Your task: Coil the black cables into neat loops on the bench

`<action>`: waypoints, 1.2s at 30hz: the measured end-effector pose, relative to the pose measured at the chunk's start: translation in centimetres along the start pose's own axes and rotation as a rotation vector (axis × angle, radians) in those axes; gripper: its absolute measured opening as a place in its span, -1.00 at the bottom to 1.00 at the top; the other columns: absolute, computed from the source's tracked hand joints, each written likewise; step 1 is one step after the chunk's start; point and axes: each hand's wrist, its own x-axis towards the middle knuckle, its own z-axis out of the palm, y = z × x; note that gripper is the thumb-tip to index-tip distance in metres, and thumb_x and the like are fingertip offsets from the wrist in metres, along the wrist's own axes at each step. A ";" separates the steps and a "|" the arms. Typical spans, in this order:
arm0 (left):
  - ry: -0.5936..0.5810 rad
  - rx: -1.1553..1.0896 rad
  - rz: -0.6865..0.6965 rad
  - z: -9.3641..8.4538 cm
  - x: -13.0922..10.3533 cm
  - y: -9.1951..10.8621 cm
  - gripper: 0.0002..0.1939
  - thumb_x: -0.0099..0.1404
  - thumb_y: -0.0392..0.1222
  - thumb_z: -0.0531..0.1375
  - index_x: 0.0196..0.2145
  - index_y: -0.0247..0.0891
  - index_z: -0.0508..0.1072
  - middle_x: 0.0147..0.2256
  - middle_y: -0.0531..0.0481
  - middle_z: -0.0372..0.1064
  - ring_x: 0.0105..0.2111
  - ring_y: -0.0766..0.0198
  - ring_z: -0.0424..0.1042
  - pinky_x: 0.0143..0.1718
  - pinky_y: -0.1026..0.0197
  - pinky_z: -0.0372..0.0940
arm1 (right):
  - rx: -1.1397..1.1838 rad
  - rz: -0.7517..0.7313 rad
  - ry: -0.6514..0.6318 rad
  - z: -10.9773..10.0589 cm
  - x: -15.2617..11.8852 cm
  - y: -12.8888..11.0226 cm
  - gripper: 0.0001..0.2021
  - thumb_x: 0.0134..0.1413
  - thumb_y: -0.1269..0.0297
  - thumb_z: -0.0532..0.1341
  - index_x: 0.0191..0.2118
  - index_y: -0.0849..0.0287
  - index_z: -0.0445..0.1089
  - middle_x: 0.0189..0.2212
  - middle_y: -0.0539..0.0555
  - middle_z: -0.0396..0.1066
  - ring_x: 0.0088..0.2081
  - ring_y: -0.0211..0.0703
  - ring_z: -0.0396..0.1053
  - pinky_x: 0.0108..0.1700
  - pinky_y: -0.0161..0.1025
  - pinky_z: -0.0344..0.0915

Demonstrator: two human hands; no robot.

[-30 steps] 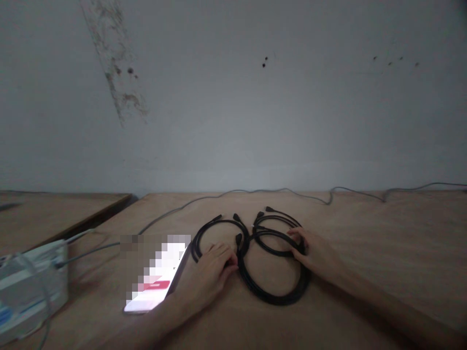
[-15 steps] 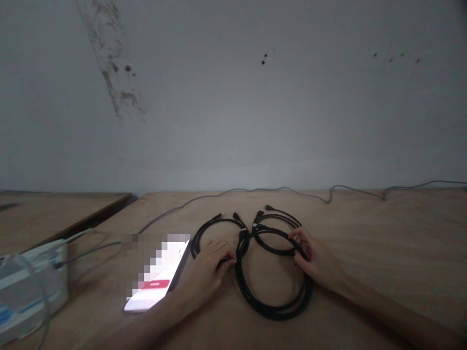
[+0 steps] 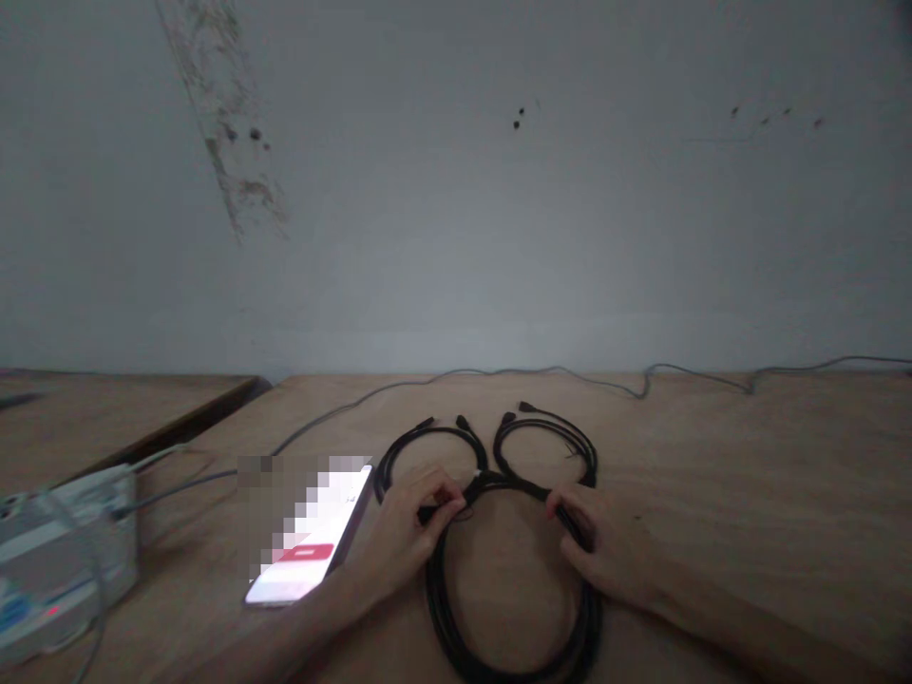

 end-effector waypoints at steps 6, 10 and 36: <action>-0.014 -0.039 -0.044 0.0 0.0 0.8 -0.86 0.35 -0.15 0.21 -0.36 -0.21 0.51 -0.35 0.02 0.46 -0.28 0.18 0.43 -0.22 0.17 0.27 | -0.066 -0.032 -0.069 0.2 -0.2 -0.8 -0.86 0.08 0.43 0.17 -0.26 0.08 0.42 -0.49 -0.08 0.39 -0.48 -0.23 0.31 -0.40 -0.29 0.11; -0.027 -0.163 -0.157 0.1 0.1 0.4 -0.80 0.33 -0.07 0.26 -0.39 -0.21 0.54 -0.40 0.04 0.48 -0.33 0.20 0.43 -0.28 0.21 0.23 | -0.097 -0.084 -0.062 -0.5 -0.2 -0.8 -0.91 0.19 0.33 0.18 -0.24 0.08 0.44 -0.54 -0.08 0.37 -0.51 -0.23 0.30 -0.40 -0.29 0.13; -0.014 -0.424 -0.383 0.4 0.2 -0.2 -0.74 0.18 0.02 0.34 -0.48 -0.24 0.57 -0.47 0.04 0.42 -0.40 0.21 0.35 -0.35 0.22 0.17 | 0.475 0.038 -0.050 2.8 5.0 -4.5 -0.95 0.15 0.31 0.33 -0.30 0.15 0.54 -0.42 -0.02 0.45 -0.40 -0.21 0.30 -0.37 -0.30 0.15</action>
